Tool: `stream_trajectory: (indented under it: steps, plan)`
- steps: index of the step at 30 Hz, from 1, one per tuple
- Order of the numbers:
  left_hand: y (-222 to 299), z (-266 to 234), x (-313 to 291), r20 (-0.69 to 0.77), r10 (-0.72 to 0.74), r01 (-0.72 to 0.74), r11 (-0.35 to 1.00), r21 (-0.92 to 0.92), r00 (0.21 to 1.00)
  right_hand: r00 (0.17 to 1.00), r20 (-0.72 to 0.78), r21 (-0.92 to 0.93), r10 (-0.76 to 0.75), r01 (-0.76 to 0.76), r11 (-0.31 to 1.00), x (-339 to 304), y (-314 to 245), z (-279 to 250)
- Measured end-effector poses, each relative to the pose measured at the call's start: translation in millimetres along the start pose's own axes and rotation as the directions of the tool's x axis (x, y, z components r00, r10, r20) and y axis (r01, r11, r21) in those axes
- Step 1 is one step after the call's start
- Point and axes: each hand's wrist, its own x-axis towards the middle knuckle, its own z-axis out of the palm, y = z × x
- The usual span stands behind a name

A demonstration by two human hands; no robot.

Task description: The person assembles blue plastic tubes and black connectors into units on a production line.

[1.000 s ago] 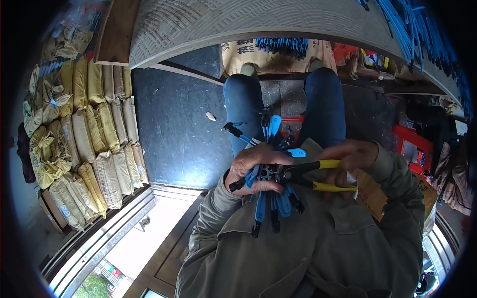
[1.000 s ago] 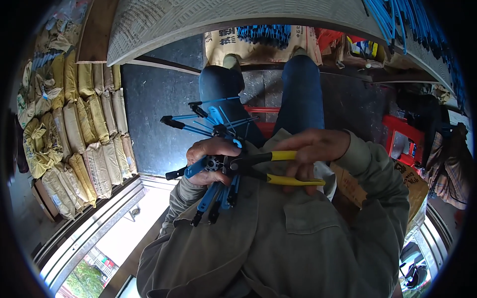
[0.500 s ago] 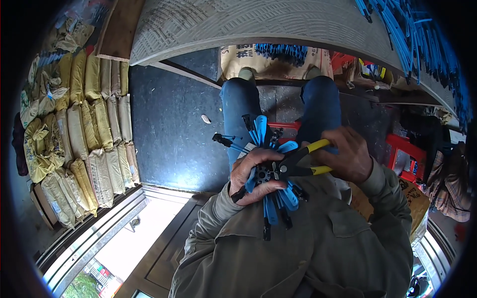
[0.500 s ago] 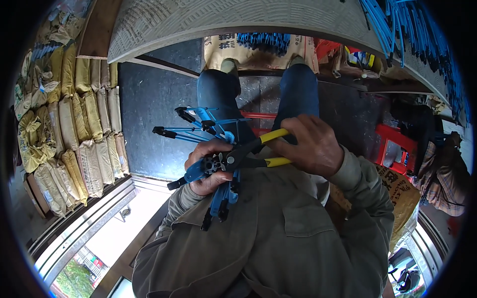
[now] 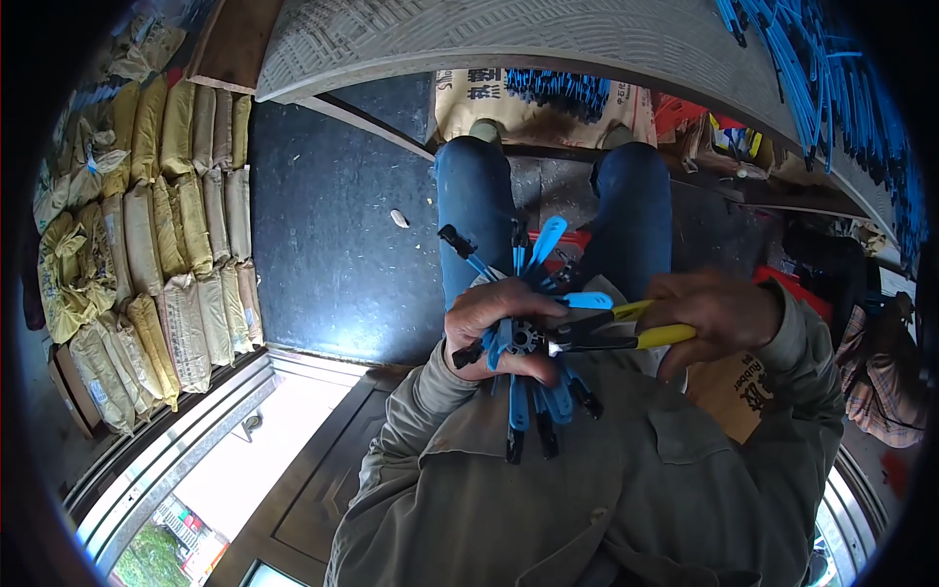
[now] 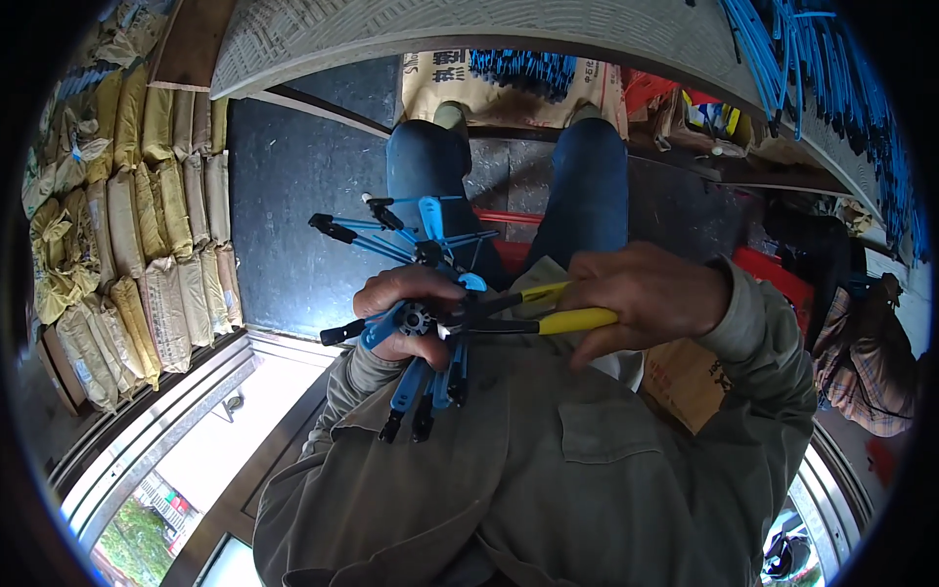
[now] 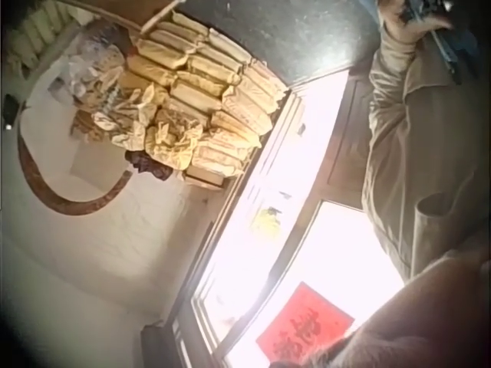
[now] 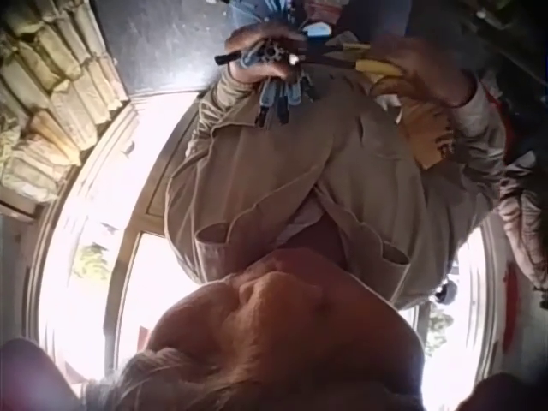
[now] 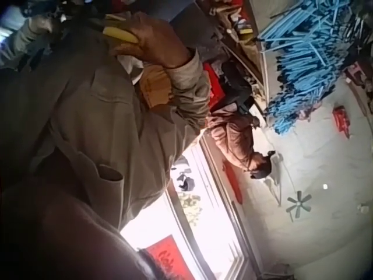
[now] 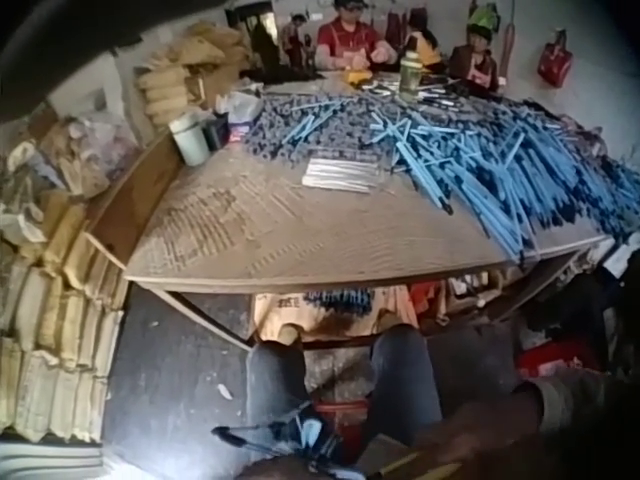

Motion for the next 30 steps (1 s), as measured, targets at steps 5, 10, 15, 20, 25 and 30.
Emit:
stream_trajectory:
  steps: [5, 10, 15, 20, 25, 30]
  plan:
    - [-15.7, -5.3, 11.5, 0.117, 0.114, -0.085, 0.970, -0.227, 0.986, 0.912, 0.409, 0.849, -0.038, -0.365, 0.383, 0.9, 27.3, 44.5]
    - [-27.4, -10.3, 17.8, 0.154, 0.156, -0.098, 0.939, -0.329, 0.976, 0.950, 0.236, 0.968, -0.203, -0.211, 0.138, 12.4, 38.6, 81.7]
    - [-28.9, -12.0, 16.7, 0.152, 0.249, -0.199, 0.938, -0.283, 0.956, 0.954, 0.225, 0.964, -0.200, -0.189, 0.185, 18.7, 24.8, 76.6]
    - [-20.7, -6.4, 13.9, 0.115, 0.164, -0.143, 0.974, -0.178, 0.980, 0.981, 0.176, 0.955, -0.081, -0.150, 0.258, 6.6, 17.1, 82.0]
    - [-12.0, -4.2, 10.9, 0.116, 0.109, -0.109, 0.994, -0.013, 0.987, 0.974, 0.187, 0.941, 0.124, -0.214, 0.262, -0.4, 2.5, 67.6]
    - [-2.3, 2.0, 7.1, 0.036, 0.019, -0.019, 1.000, -0.006, 0.999, 0.899, -0.438, -0.354, -0.001, -0.171, 0.920, 0.5, -27.6, 35.4]
